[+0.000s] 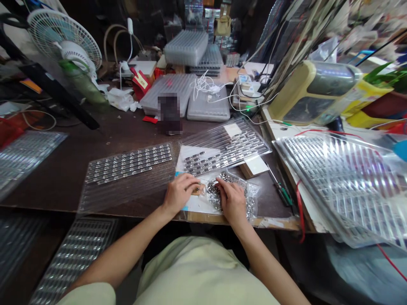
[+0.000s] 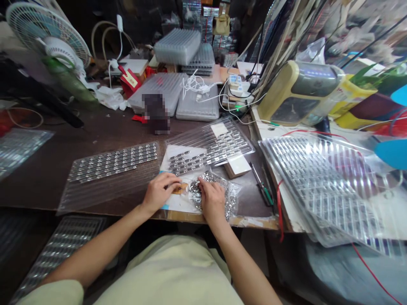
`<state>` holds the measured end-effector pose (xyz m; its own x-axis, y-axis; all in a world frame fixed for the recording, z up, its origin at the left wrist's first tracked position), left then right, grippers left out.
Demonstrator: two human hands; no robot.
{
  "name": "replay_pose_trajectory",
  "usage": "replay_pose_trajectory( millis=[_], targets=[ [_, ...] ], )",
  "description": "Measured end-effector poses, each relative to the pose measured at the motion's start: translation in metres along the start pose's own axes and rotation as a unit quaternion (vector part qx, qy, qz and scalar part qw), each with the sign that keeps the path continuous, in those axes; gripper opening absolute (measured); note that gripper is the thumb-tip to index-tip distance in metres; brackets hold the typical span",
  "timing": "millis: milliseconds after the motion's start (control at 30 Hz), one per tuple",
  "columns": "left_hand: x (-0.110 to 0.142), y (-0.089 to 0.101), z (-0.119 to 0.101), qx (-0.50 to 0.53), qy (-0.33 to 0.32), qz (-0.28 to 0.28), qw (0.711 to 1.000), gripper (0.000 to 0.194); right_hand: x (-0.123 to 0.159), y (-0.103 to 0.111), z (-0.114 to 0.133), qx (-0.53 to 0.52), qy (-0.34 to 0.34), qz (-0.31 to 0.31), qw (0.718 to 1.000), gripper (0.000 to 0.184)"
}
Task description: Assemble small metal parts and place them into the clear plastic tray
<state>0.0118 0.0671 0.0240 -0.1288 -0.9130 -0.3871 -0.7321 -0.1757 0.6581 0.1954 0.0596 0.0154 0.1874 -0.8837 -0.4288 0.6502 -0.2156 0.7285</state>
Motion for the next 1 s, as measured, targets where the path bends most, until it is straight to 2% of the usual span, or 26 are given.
replay_pose_trajectory(
  millis=[100,200,267,333,433,567,667,767,867,933,1000],
  targets=[
    [-0.011,0.039,0.032,-0.111,0.048,-0.061,0.991,0.015,-0.003,-0.003,0.008,0.006,-0.004,0.015,1.0,0.02],
    [-0.013,0.074,0.067,-0.219,0.089,-0.089,0.968,0.013,-0.006,-0.014,0.021,-0.003,0.01,0.043,0.999,0.015],
    [-0.008,0.089,0.084,-0.258,0.106,-0.095,0.956,0.012,-0.009,-0.023,0.029,-0.004,0.02,0.052,0.998,0.011],
    [-0.003,0.097,0.089,-0.276,0.112,-0.104,0.949,0.012,-0.011,-0.032,0.034,-0.001,0.025,0.055,0.998,0.008],
    [-0.008,0.092,0.08,-0.269,0.099,-0.102,0.953,0.013,-0.013,-0.039,0.038,0.005,0.029,0.06,0.998,0.009],
    [-0.042,0.054,0.057,-0.22,0.05,-0.024,0.974,0.016,-0.013,-0.041,0.039,0.014,0.035,0.064,0.997,0.01],
    [-0.07,0.028,0.048,-0.209,0.04,0.027,0.977,0.014,-0.012,-0.041,0.039,0.022,0.039,0.068,0.997,0.01],
    [-0.083,0.016,0.046,-0.203,0.041,0.058,0.976,0.013,-0.013,-0.043,0.037,0.039,0.025,0.072,0.996,0.011],
    [-0.075,0.027,0.046,-0.16,0.071,0.036,0.984,0.014,-0.015,-0.045,0.034,0.052,0.009,0.078,0.996,0.02],
    [-0.058,0.037,0.048,-0.081,0.105,0.021,0.991,0.017,-0.015,-0.046,0.034,0.057,0.013,0.079,0.995,0.021],
    [-0.035,0.038,0.049,0.022,0.136,0.039,0.99,0.024,-0.015,-0.046,0.037,0.059,0.026,0.079,0.995,0.018]
  ],
)
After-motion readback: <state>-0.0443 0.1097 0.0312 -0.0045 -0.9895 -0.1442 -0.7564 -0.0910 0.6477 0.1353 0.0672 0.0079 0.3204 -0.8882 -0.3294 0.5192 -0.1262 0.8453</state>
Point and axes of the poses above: each hand's wrist, its own x-axis away from the middle knuckle, its own y-axis out of the back of the hand, z = x × y, the point moved 7 cm from there along -x, towards the middle knuckle, and after that the axes turned 1 degree about -y, right-handed, at the moved point
